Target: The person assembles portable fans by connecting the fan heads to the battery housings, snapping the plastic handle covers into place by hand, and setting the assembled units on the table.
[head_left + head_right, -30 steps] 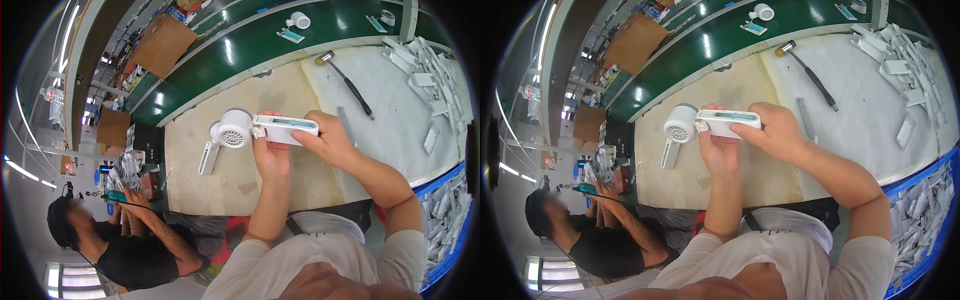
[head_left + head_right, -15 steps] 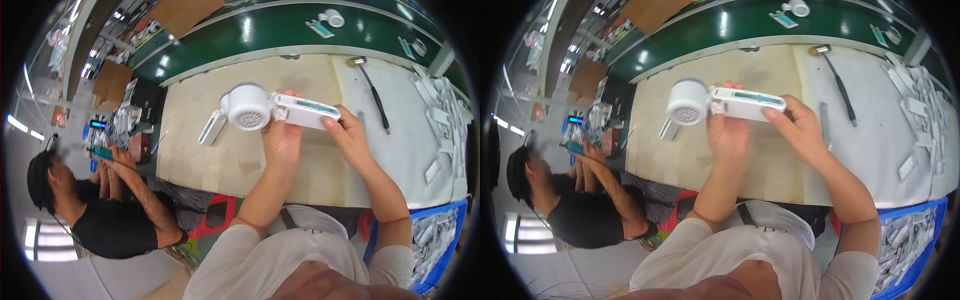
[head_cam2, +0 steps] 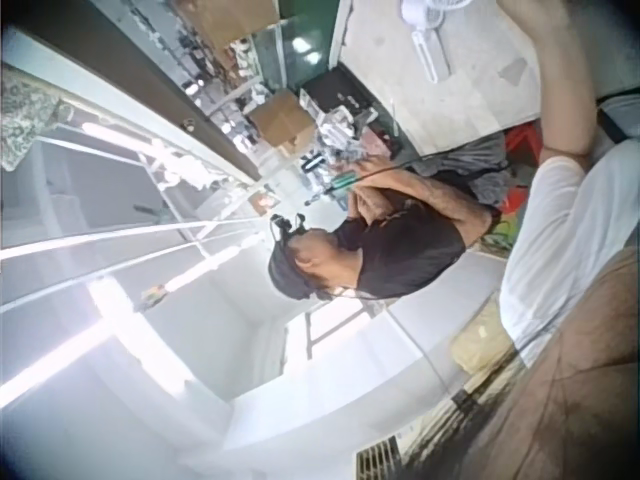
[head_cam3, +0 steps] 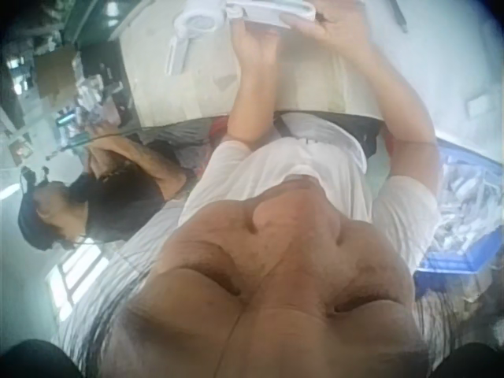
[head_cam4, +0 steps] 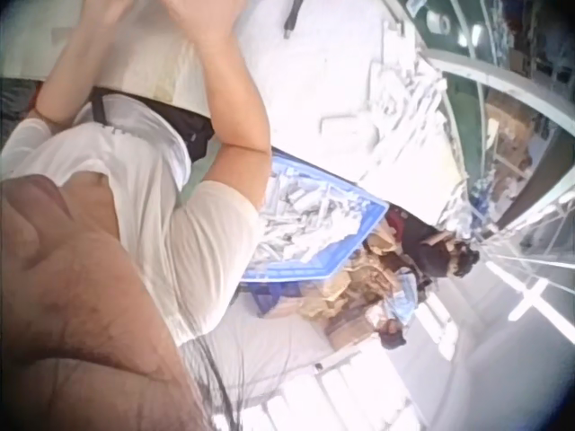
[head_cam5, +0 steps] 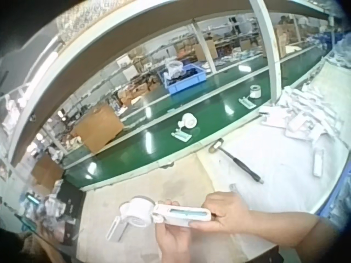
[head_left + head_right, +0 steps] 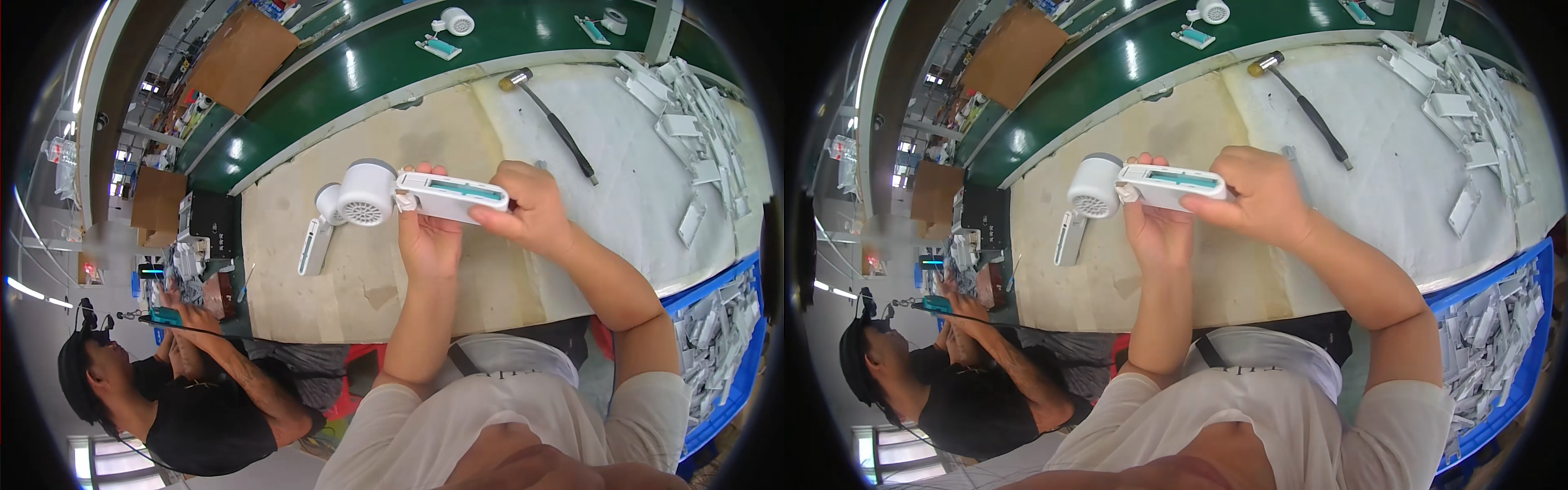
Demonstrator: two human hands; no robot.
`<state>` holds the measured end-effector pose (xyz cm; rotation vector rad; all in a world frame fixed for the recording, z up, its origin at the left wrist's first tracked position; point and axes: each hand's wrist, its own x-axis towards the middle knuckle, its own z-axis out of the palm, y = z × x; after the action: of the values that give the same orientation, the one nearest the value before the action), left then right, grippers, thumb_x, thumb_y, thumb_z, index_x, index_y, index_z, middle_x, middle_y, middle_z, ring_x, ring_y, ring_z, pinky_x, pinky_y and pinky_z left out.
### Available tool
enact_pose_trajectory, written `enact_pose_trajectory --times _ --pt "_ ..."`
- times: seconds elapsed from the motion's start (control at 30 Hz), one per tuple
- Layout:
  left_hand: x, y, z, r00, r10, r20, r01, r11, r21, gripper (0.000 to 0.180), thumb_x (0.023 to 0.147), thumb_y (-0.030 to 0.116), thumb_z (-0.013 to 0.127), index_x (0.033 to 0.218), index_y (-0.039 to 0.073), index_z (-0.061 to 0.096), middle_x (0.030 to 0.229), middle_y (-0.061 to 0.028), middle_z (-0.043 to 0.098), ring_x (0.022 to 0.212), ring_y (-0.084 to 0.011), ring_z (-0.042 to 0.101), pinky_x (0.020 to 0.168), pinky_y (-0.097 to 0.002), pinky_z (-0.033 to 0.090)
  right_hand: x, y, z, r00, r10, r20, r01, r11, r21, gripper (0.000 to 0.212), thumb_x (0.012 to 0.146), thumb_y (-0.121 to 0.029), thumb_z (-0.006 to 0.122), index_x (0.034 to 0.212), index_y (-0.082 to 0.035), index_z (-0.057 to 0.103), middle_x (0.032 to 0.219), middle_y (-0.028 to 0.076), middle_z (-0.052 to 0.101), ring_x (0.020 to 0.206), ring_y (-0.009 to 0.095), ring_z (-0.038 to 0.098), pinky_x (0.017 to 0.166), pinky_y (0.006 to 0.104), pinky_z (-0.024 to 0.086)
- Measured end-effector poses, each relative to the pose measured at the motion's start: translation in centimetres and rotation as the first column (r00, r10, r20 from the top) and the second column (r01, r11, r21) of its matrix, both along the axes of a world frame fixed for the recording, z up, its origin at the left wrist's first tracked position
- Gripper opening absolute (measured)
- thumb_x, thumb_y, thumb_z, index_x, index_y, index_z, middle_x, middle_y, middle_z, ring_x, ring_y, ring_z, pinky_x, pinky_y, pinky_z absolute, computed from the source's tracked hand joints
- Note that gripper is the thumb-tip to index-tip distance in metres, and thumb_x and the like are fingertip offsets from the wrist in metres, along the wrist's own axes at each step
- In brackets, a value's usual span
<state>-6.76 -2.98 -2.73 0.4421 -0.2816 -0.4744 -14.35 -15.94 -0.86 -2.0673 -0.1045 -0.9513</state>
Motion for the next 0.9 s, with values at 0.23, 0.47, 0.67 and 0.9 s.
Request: enact_pose_trajectory --times 0.23,0.47,0.67,0.9 --pt "1.7 1.4 0.3 0.995 -0.067 0.079 0.079 0.984 -0.157 0.037 0.078 0.018 0.066 0.110 0.012 0.048 0.108 -0.0046 0.060 0.101 -0.0205 0.057 0.097 -0.0414 0.040 -0.7 1.6 0.3 0.973 0.158 -0.170 -0.129 0.977 0.169 0.036 0.075 -0.034 0.065 0.091 -0.003 0.056 0.076 0.011 0.055 0.063 0.021 0.053 0.056 0.0300 0.043" --pt "1.5 2.2 1.4 0.931 0.046 0.363 -0.045 0.999 -0.011 0.037 0.078 0.024 0.067 0.109 0.013 0.049 0.107 -0.0013 0.057 0.100 -0.0185 0.056 0.094 -0.0408 0.041 -1.2 2.2 0.6 0.810 0.558 -0.181 -0.272 0.631 0.727 0.040 0.087 -0.032 0.052 0.110 0.001 0.050 0.081 0.004 0.053 0.066 0.009 0.048 0.061 0.0256 0.043" --pt "0.4 1.8 1.8 0.952 -0.029 0.305 0.068 0.991 -0.118 0.040 0.073 0.020 0.071 0.107 0.013 0.050 0.108 -0.0044 0.059 0.102 -0.0228 0.057 0.094 -0.0424 0.042 -1.8 1.5 1.4 0.865 0.454 -0.212 -0.265 0.773 0.576 0.033 0.086 -0.029 0.052 0.097 0.001 0.055 0.071 0.005 0.055 0.062 0.013 0.051 0.057 0.0276 0.042" --pt "0.2 0.7 0.1 0.999 0.038 -0.026 -0.037 0.997 0.069 0.033 0.088 0.025 0.052 0.115 0.008 0.046 0.112 -0.0051 0.053 0.103 -0.0177 0.052 0.088 -0.0363 0.044 -0.4 1.1 0.0 0.987 0.043 -0.157 -0.034 0.997 0.063 0.039 0.073 -0.040 0.064 0.065 -0.004 0.053 0.059 0.012 0.052 0.052 0.028 0.052 0.047 0.0339 0.040"
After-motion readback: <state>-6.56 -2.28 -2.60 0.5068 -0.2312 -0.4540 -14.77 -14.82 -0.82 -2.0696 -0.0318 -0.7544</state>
